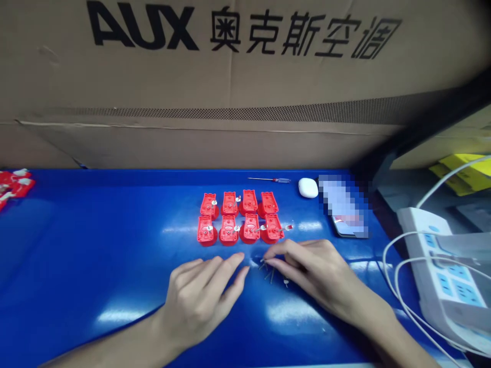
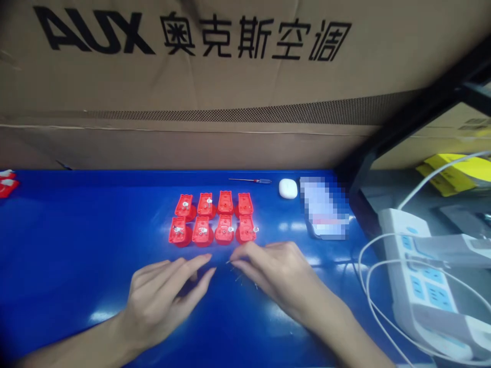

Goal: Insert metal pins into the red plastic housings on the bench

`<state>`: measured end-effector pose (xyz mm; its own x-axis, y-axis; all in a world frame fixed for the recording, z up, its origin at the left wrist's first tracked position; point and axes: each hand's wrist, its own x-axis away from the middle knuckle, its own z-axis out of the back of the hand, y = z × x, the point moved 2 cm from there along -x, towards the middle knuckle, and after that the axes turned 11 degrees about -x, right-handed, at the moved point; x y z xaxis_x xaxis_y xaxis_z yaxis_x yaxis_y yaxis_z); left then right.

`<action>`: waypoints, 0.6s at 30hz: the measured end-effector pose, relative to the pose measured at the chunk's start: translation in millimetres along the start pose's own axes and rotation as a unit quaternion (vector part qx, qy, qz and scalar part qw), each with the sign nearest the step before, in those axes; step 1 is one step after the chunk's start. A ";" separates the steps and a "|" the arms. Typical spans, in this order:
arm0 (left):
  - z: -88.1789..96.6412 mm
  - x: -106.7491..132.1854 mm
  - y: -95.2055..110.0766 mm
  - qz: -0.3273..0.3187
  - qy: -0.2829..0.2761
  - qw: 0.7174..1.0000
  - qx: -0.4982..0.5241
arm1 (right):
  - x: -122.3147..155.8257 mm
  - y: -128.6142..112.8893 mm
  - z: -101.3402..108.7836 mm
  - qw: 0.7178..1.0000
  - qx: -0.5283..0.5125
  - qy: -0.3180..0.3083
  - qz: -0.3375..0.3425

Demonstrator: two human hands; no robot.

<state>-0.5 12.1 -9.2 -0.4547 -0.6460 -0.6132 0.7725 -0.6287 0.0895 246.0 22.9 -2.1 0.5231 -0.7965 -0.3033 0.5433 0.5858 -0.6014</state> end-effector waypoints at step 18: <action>0.9 -10.8 -3.4 0.079 -0.109 0.950 0.282 | 9.3 -12.3 -14.0 0.995 -0.026 0.043 0.085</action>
<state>1.4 20.8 -2.2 -0.4807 -0.7877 -0.3853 0.5059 -0.6080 0.6119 235.1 6.2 -7.9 0.5452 -0.6972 -0.4655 0.4152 0.7069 -0.5726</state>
